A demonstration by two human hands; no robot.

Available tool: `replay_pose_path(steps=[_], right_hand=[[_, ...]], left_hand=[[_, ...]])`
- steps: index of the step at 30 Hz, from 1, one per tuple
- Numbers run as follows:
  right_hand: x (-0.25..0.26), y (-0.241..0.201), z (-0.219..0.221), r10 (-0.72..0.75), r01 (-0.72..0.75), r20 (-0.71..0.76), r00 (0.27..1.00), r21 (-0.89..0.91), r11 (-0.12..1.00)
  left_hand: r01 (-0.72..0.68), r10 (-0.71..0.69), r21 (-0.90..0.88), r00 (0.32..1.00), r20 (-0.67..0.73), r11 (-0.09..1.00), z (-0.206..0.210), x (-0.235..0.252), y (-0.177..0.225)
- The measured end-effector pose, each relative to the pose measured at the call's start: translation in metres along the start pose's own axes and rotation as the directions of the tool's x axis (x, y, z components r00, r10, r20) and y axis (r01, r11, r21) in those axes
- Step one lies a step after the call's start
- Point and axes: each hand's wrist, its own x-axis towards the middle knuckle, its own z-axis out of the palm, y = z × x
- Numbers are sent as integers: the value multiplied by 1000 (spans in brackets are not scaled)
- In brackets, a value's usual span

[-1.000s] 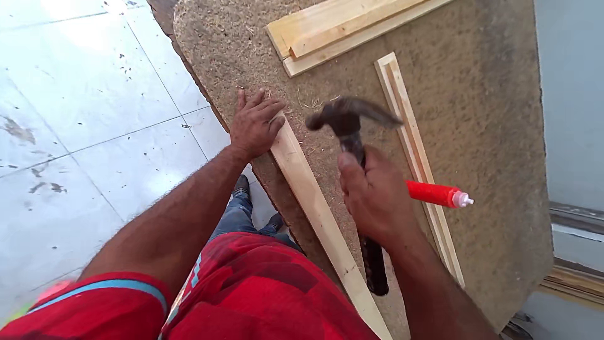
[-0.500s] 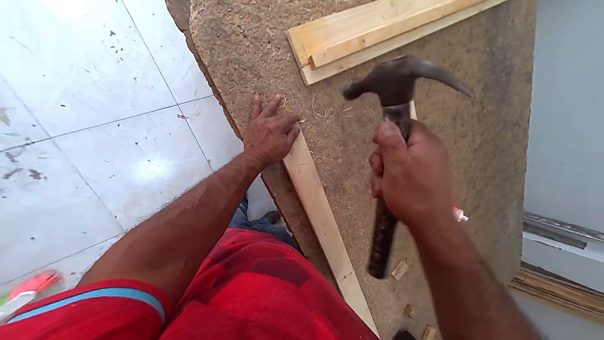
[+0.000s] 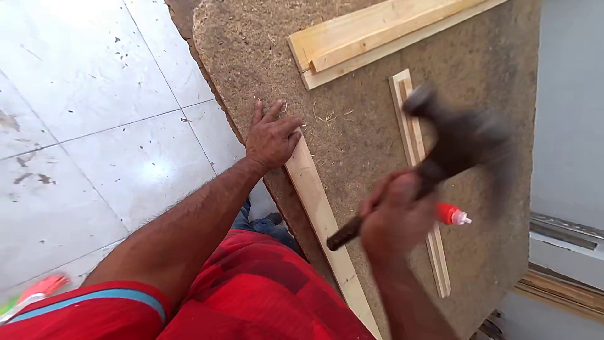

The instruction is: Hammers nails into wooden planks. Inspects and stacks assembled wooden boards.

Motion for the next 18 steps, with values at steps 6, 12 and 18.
replay_pose_path(steps=[6, 12, 18], right_hand=[[-72, 77, 40, 404, 140, 520, 752, -725, 674], [-50, 61, 15, 497, -169, 498, 711, -564, 808], [-10, 42, 7, 465, -185, 518, 718, -501, 845]], left_hand=[[-17, 17, -20, 1000, 6, 1000, 0, 0, 2], [-25, 32, -100, 998, 62, 995, -10, 4, -8], [19, -18, 4, 1000, -22, 1000, -14, -38, -28]])
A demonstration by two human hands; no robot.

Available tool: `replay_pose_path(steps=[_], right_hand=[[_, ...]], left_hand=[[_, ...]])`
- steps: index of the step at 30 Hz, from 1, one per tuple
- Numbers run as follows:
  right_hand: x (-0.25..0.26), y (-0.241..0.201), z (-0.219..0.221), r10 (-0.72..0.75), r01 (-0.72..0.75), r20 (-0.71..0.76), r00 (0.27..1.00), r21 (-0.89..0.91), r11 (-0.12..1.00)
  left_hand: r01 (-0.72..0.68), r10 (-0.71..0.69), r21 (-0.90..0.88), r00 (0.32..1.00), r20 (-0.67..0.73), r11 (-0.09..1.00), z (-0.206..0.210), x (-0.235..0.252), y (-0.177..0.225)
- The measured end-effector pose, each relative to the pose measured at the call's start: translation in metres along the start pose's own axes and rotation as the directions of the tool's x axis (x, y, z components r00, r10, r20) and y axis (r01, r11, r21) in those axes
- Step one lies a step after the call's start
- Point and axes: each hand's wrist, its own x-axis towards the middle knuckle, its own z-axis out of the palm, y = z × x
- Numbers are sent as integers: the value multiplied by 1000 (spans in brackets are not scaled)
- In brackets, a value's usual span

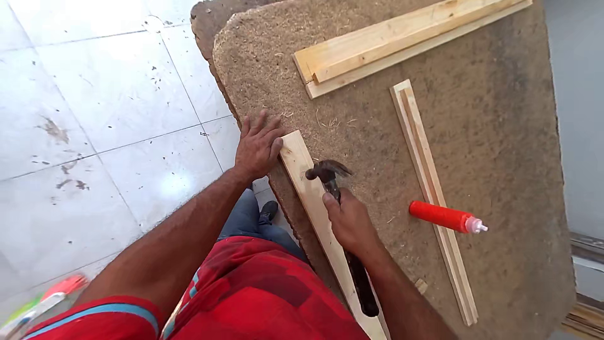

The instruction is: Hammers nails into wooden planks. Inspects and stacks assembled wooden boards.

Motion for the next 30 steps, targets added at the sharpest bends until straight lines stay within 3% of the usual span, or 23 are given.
replay_pose_path(steps=[4, 8, 11, 13, 15, 17, 18, 21, 23, 24, 25, 27, 28, 30], right_hand=[[7, -39, -29, -31, 31, -6, 999, -36, 999], [14, -92, -59, -133, 124, -88, 987, -93, 988], [24, -115, -56, -204, 185, -134, 970, -142, 972], [34, -112, -40, -134, 126, -26, 991, -187, 974], [43, -103, -35, 59, -2, 207, 977, -265, 964], [46, -104, -56, 145, -53, 338, 930, -268, 962], [46, -111, -70, 126, -47, 332, 935, -236, 971], [42, -138, -106, -61, 61, 12, 998, -36, 997], [48, -147, -101, -163, 197, -244, 956, 122, 973], [51, -142, -86, -175, 228, -297, 939, 152, 962], [52, -130, -67, -169, 208, -261, 950, 129, 970], [49, -101, -34, -27, 32, 57, 998, -90, 995], [49, -92, -26, 75, -33, 204, 976, -201, 979], [49, -96, -37, 141, -56, 283, 949, -288, 956]], left_hand=[[3, -8, -38, 992, -127, 999, 14, -4, -4], [-16, 7, -52, 986, -167, 999, 18, -2, -6], [-9, -2, -63, 986, -169, 998, 18, -5, -5], [-8, -3, -63, 986, -166, 998, 18, -4, -5], [-13, 3, -64, 987, -162, 998, 20, -6, -5], [-10, 1, -57, 988, -157, 998, 20, -5, -6], [-9, 1, -46, 986, -168, 999, 20, -3, -7], [-11, 4, -45, 987, -159, 999, 20, -4, -6], [-8, 2, -45, 989, -148, 999, 19, -4, -6], [-6, -1, -46, 989, -145, 999, 18, -4, -5], [-6, -2, -50, 989, -148, 999, 17, -3, -6], [-8, -1, -53, 988, -153, 999, 18, -4, -7], [-10, 2, -53, 989, -145, 999, 18, -5, -7], [-1, -1, -21, 993, -120, 1000, 17, -1, -7]])
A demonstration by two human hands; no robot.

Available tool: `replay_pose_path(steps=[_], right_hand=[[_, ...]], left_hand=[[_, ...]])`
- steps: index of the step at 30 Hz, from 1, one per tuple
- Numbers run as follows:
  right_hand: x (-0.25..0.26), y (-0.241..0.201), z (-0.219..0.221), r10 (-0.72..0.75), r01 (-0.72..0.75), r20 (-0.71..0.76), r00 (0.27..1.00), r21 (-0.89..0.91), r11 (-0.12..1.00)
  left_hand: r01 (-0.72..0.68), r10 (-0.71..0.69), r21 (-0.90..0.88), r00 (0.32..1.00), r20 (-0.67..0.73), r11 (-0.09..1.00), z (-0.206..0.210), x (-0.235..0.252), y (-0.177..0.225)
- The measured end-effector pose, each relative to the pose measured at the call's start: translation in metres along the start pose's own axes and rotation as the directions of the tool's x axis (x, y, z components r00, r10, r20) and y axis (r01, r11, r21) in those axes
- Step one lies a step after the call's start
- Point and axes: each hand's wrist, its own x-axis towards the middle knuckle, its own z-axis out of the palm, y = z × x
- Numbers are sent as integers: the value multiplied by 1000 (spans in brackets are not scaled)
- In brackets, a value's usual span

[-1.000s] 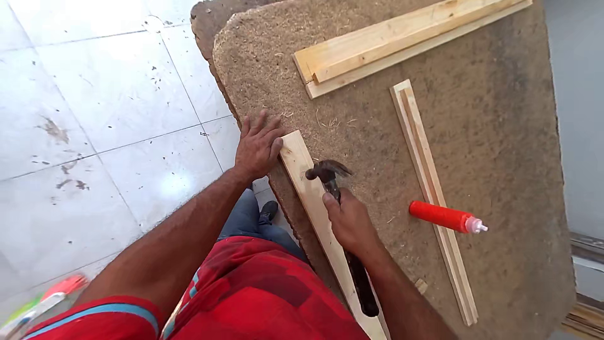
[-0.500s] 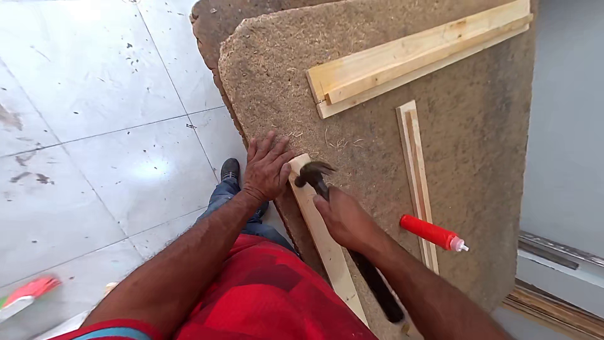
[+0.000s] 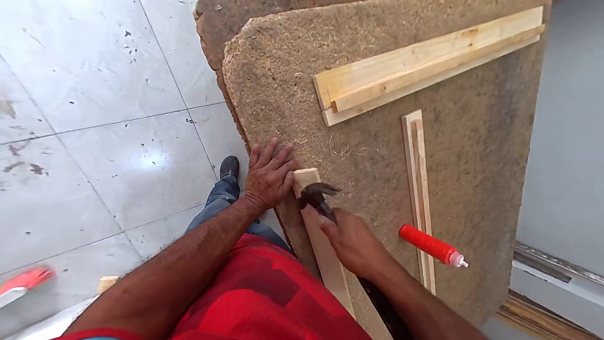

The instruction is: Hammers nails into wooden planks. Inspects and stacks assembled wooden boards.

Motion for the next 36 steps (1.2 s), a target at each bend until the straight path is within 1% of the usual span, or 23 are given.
replay_pose_path(steps=[1, 2, 4, 5, 6, 7, 8, 9, 12, 13, 15, 16, 17, 18, 20, 21, 23, 26, 28, 30, 33, 34, 36], right_hand=[[-7, -2, -11, -28, 30, -73, 997, 36, 999], [-18, -2, -21, -70, 88, -197, 978, 88, 992], [-33, -5, -42, -145, 267, -460, 876, 211, 940], [-37, -6, -50, -160, 348, -552, 818, 254, 902], [-40, -4, -52, -158, 398, -608, 778, 282, 873], [-41, 0, -49, -148, 413, -627, 765, 301, 859], [-39, 7, -42, -130, 398, -614, 779, 323, 859], [-37, 16, -34, -101, 353, -571, 815, 351, 868], [-24, 46, -8, 10, 161, -400, 917, 390, 907], [-21, 55, -1, 35, 114, -361, 932, 385, 916], [-18, 68, 7, 59, 67, -327, 943, 361, 930], [-18, 72, 8, 67, 55, -325, 943, 353, 934], [-16, 75, 8, 75, 44, -327, 942, 343, 938], [-15, 76, 7, 84, 32, -329, 941, 333, 942], [-13, 76, 4, 97, 9, -320, 942, 314, 949], [-11, 75, 3, 100, 0, -315, 944, 301, 954], [-6, 72, 3, 94, -13, -293, 952, 265, 964], [4, 69, 9, 78, -27, -244, 967, 205, 978], [8, 68, 11, 76, -38, -212, 974, 177, 983], [10, 68, 7, 71, -44, -182, 981, 150, 988], [0, 61, -13, 41, -23, -171, 984, 104, 994], [-8, 56, -22, 21, -2, -201, 979, 90, 996], [-26, 45, -40, -41, 72, -319, 947, 84, 994]], left_hand=[[4, -4, 8, 1000, -6, 1000, 1, 2, -2], [7, -7, 0, 1000, 1, 1000, 0, -1, 1], [12, -11, -19, 1000, 19, 1000, -4, -3, 3], [12, -11, -21, 1000, 19, 1000, -4, 0, 2], [15, -15, -21, 1000, 17, 1000, -4, 0, 2], [20, -20, -15, 1000, 16, 1000, -4, 0, 2], [24, -24, -4, 999, 21, 1000, -4, -1, 2], [30, -30, 7, 999, 30, 1000, -5, -1, 3], [45, -45, 12, 997, 65, 999, -13, 6, 12], [22, -21, -4, 997, 79, 1000, -19, 10, 16], [-86, 101, -107, 985, 141, 991, -28, 23, 23], [-145, 181, -175, 960, 213, 974, -30, 33, 24], [-189, 255, -230, 918, 304, 955, -29, 45, 24], [-207, 302, -262, 864, 402, 943, -27, 59, 24], [-223, 341, -268, 749, 568, 937, -22, 83, 24], [-248, 361, -264, 702, 614, 932, -21, 94, 23], [-296, 387, -252, 638, 666, 921, -19, 109, 20], [-334, 392, -231, 580, 714, 914, -18, 116, 19], [-320, 364, -214, 544, 756, 923, -21, 118, 24], [-296, 348, -213, 544, 764, 931, -21, 120, 25], [-239, 352, -260, 579, 736, 936, -20, 118, 23], [-214, 356, -285, 596, 720, 934, -20, 117, 21], [-184, 364, -323, 621, 694, 928, -21, 113, 17]])
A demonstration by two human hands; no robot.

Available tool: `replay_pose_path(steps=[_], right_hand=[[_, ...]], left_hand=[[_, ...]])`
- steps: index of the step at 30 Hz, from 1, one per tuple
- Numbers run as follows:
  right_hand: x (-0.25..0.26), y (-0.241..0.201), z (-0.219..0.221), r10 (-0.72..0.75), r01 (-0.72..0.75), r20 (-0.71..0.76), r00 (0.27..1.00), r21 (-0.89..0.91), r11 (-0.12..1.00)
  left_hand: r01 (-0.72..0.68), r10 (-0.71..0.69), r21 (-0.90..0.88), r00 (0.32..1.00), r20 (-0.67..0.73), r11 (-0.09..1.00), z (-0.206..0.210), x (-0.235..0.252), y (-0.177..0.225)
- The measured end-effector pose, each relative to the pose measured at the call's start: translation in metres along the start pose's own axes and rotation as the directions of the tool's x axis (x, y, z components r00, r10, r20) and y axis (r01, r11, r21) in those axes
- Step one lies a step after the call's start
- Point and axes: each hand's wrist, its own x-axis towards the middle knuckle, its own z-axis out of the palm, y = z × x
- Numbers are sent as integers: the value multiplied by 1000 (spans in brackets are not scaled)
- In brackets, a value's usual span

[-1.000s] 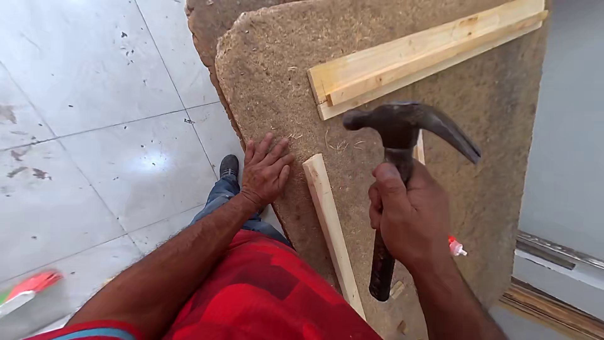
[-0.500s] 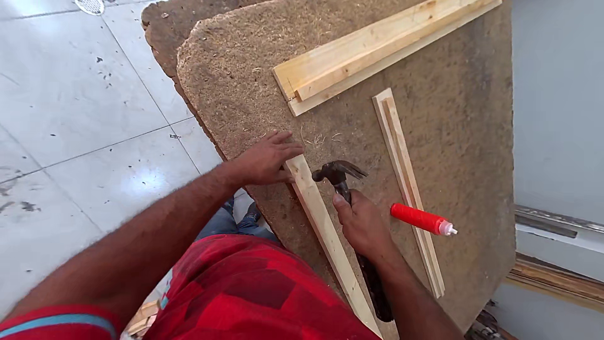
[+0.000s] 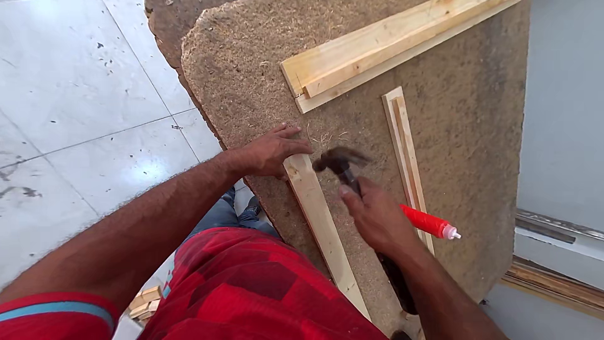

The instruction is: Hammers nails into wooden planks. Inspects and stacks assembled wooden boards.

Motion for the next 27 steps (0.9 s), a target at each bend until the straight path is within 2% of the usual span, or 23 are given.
replay_pose_path(steps=[3, 5, 6, 7, 9, 10, 11, 13, 14, 15, 16, 18, 19, 20, 21, 22, 23, 24, 25, 26, 27], right_hand=[[-9, -17, -11, -115, 135, -217, 969, 76, 988], [-4, -19, 6, -119, 152, -239, 964, 127, 980], [-1, -15, 18, -91, 109, -167, 982, 102, 989], [3, -10, 30, -41, 42, -31, 999, 39, 998], [6, 2, 43, 100, -64, 275, 956, -134, 989], [4, 4, 42, 143, -80, 354, 924, -185, 979], [1, 4, 37, 160, -85, 372, 914, -210, 974], [-13, -1, 16, 122, -84, 244, 962, -160, 983], [-21, -4, 4, 52, -44, 95, 994, -85, 995], [-27, -9, -7, -26, 26, -79, 997, 5, 1000], [-32, -14, -16, -91, 120, -246, 965, 104, 987], [-39, -29, -25, -180, 354, -496, 850, 282, 892], [-38, -34, -21, -197, 437, -568, 799, 325, 839], [-34, -35, -11, -205, 474, -591, 780, 345, 810], [-27, -30, 5, -208, 449, -566, 798, 326, 832], [-20, -22, 24, -197, 357, -481, 854, 267, 895], [-13, -12, 42, -162, 229, -337, 927, 168, 959], [-8, -3, 56, -65, 75, -118, 991, 78, 994], [-8, 6, 63, 65, -67, 107, 992, 14, 998], [-10, 14, 62, 147, -151, 272, 951, -9, 989], [-9, 21, 54, 174, -183, 363, 915, -8, 983]], left_hand=[[9, -10, -31, 1000, -29, 999, 2, -2, -2], [17, -18, -30, 999, -32, 999, 1, -1, -1], [14, -14, -26, 999, -34, 1000, 1, -1, -1], [4, -5, -20, 999, -40, 1000, 2, -1, -2], [-6, 4, -27, 998, -55, 1000, 6, -1, -5], [1, -2, -25, 999, -48, 1000, 6, -1, -5], [8, -9, -28, 999, -46, 1000, 4, 0, -6], [8, -10, -39, 999, -48, 999, 4, -2, -7], [4, -6, -41, 999, -48, 999, 5, -2, -6], [2, -4, -40, 999, -50, 999, 4, -2, -5], [5, -7, -33, 999, -47, 999, 3, -1, -4], [9, -10, -32, 999, -43, 999, 1, -2, -2], [3, -4, -30, 999, -46, 1000, 1, -2, -2], [-4, 2, -29, 999, -53, 1000, 2, -2, -3], [-9, 7, -29, 998, -61, 1000, 4, -2, -5], [-9, 7, -30, 998, -65, 1000, 5, -2, -6], [-7, 5, -31, 998, -64, 999, 5, -1, -7], [-3, 1, -26, 998, -56, 1000, 5, -1, -6], [8, -8, -14, 999, -37, 1000, 6, -1, -3], [15, -15, -2, 1000, -18, 1000, 6, -1, 0], [27, -27, 4, 1000, -14, 1000, 3, 0, -1]])
